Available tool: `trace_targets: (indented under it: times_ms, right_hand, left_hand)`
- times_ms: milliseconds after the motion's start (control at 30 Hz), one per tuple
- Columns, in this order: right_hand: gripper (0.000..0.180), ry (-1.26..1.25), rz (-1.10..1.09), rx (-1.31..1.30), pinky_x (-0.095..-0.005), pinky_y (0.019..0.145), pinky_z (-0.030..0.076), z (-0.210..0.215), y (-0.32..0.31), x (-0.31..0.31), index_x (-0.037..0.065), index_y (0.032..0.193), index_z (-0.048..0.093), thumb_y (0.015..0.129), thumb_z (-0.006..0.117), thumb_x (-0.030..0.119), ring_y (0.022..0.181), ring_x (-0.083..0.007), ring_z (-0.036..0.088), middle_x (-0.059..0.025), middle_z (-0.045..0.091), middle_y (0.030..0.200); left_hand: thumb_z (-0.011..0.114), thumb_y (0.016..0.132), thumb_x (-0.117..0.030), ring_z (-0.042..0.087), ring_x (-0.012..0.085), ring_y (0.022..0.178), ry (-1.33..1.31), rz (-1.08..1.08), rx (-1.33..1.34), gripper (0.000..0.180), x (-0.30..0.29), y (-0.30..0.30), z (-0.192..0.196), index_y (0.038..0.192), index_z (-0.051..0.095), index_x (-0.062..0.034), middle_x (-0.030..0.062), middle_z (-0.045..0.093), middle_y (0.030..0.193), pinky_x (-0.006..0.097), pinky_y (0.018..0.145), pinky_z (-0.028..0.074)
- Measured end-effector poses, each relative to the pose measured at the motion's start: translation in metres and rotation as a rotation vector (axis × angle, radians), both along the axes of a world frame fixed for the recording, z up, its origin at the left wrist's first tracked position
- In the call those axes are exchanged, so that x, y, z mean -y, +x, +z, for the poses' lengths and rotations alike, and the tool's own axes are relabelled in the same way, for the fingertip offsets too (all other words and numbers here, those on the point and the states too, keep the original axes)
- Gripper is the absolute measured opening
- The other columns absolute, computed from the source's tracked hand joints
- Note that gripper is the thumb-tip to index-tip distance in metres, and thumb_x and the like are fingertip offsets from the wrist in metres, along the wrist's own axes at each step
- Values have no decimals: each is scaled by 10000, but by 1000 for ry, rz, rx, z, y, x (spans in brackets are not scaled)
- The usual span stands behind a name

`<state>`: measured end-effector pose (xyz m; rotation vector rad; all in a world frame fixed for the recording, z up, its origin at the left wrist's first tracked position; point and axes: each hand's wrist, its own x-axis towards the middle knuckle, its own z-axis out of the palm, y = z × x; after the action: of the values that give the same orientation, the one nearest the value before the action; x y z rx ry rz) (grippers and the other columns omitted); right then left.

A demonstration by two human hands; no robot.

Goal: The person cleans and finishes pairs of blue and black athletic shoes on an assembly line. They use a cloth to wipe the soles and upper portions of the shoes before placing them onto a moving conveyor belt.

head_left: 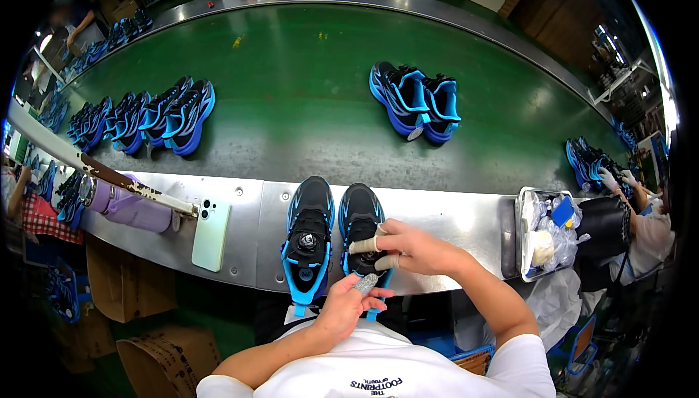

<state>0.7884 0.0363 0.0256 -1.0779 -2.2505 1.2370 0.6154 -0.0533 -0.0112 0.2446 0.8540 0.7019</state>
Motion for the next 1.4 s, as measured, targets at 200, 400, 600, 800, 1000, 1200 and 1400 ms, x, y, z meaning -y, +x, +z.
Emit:
trace_targets:
  times_ms: [200,400,600,800,1000,1200,1400]
  right_hand:
    - [238,111,-40,291,-390,720,482,-4,-8,4,115,1017,675,783,689,157,803,-291,593,-104,555,870]
    - [294,34,191,219,-385,696,482,4,2,-18,157,1089,678,796,683,165,811,-283,604,-93,580,900]
    - [264,177,-45,399,-385,707,488,-8,-8,11,133,1056,680,794,675,169,805,-277,598,-86,572,859]
    - [289,71,110,20,-374,689,507,-12,12,-9,130,1041,676,769,705,223,752,-275,614,-87,578,820]
    - [386,213,-36,269,-388,670,500,-17,3,9,165,1119,675,741,730,222,746,-267,614,-90,571,807]
    - [404,58,57,130,-386,699,482,-2,8,-6,180,1142,677,741,730,192,820,-251,590,-92,549,844]
    - [363,101,-3,216,-376,717,485,-14,0,10,151,1094,682,739,739,200,825,-254,578,-96,543,868]
  left_hand:
    - [375,995,-60,628,178,719,20,-11,-8,203,1,1,-2,1133,491,32,237,631,1034,280,728,520]
    - [370,985,-45,625,176,707,6,-21,-10,223,1,5,-6,1151,493,36,242,634,1034,266,671,522]
    - [348,960,2,629,188,702,32,31,-56,271,2,8,-4,1190,485,43,250,632,1035,257,631,529]
    - [351,965,-4,631,186,681,-13,12,-57,258,2,8,-9,1180,486,41,251,635,1033,258,621,526]
    - [356,971,-17,618,181,622,23,-15,-73,245,2,8,-8,1171,485,43,252,643,1009,251,602,515]
    - [354,973,-22,618,179,622,36,-13,-38,234,1,7,-9,1158,484,41,254,643,1012,251,607,518]
    - [349,969,-11,647,195,704,19,-8,-36,268,2,9,-7,1195,483,38,239,639,1034,257,628,529]
